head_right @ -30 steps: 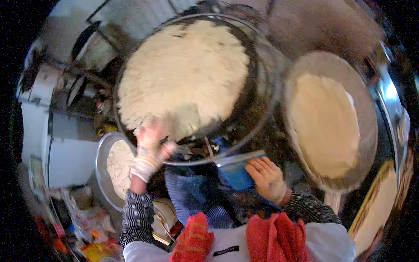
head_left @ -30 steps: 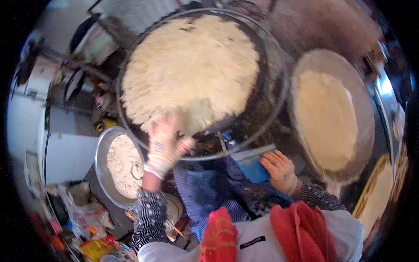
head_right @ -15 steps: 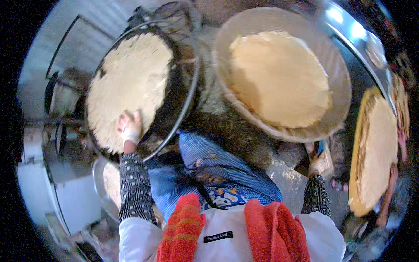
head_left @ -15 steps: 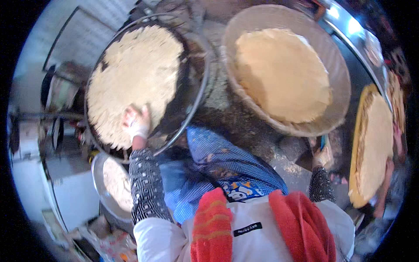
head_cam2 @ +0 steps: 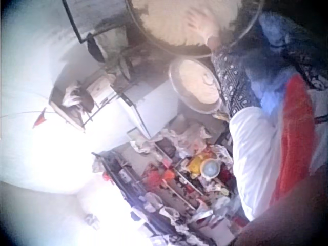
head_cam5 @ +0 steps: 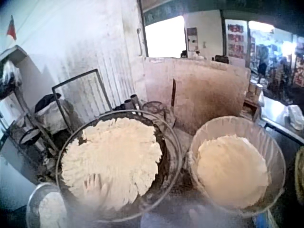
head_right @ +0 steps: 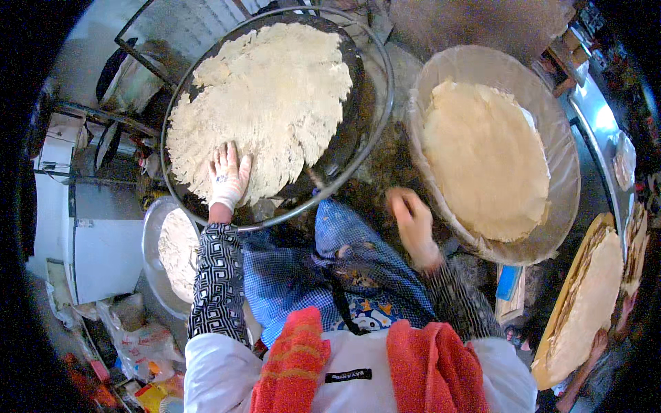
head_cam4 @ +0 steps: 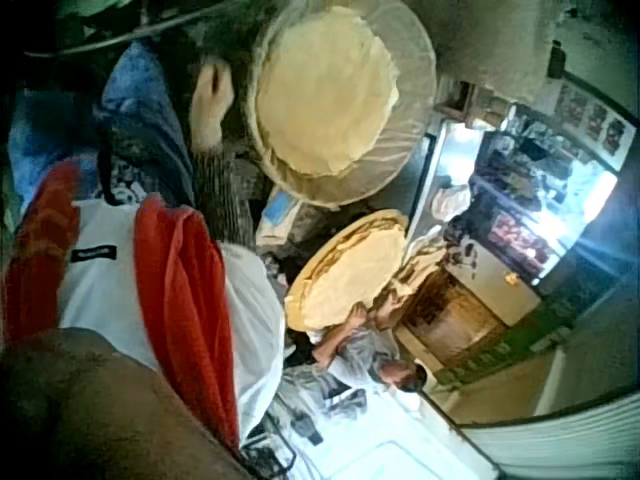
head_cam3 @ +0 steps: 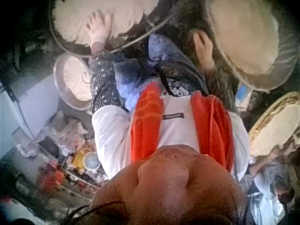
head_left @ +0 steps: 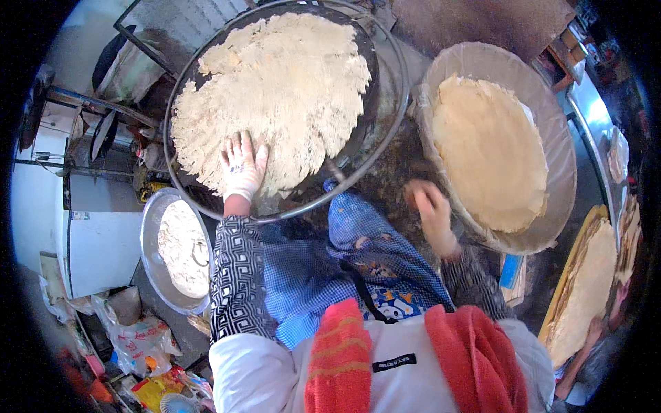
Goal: The person prepares flatbread by spreading batter on a heated griddle with a wooden stick, flipping and rotating the bread using a blue scraper, and then removing it from the griddle to place it on a stack.
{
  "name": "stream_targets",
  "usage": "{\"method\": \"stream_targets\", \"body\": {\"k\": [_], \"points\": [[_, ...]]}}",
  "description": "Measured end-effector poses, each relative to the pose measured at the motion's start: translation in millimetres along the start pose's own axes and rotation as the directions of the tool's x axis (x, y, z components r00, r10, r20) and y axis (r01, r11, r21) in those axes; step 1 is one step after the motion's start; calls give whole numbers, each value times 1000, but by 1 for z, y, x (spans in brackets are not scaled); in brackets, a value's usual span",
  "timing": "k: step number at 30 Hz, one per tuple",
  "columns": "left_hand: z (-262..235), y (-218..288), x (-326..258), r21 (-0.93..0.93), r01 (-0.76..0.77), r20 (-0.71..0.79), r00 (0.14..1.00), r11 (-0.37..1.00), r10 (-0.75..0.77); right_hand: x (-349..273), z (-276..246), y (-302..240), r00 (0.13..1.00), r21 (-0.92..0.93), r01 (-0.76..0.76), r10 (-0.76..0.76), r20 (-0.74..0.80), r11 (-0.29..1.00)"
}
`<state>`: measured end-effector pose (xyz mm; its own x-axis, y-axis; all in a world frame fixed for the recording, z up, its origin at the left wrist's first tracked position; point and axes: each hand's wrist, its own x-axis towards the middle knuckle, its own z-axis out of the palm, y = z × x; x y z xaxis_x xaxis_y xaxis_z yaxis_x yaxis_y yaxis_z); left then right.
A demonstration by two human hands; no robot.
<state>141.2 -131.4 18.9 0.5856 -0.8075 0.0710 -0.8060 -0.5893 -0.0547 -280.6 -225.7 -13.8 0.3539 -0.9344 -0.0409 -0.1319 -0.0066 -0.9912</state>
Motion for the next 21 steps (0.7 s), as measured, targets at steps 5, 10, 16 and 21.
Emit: {"method": "stream_targets", "body": {"k": [5, 10, 16, 21], "points": [[-23, -33, -22, -21, -109, 66, 992, 994, 110, 128, 64, -53, 914, 522, -404, 355, 196, 751], [-26, -15, -42, -55, -234, 14, 972, 971, 235, 169, 83, -42, 929, 583, -370, 280, 243, 723], [-42, 48, -55, -141, -322, 53, 942, 936, 332, 193, 57, -21, 910, 358, -376, 269, 315, 855], [-64, 51, -81, -258, -424, -152, 905, 868, 397, 201, -34, -56, 965, 14, -100, 94, 247, 995]]}}
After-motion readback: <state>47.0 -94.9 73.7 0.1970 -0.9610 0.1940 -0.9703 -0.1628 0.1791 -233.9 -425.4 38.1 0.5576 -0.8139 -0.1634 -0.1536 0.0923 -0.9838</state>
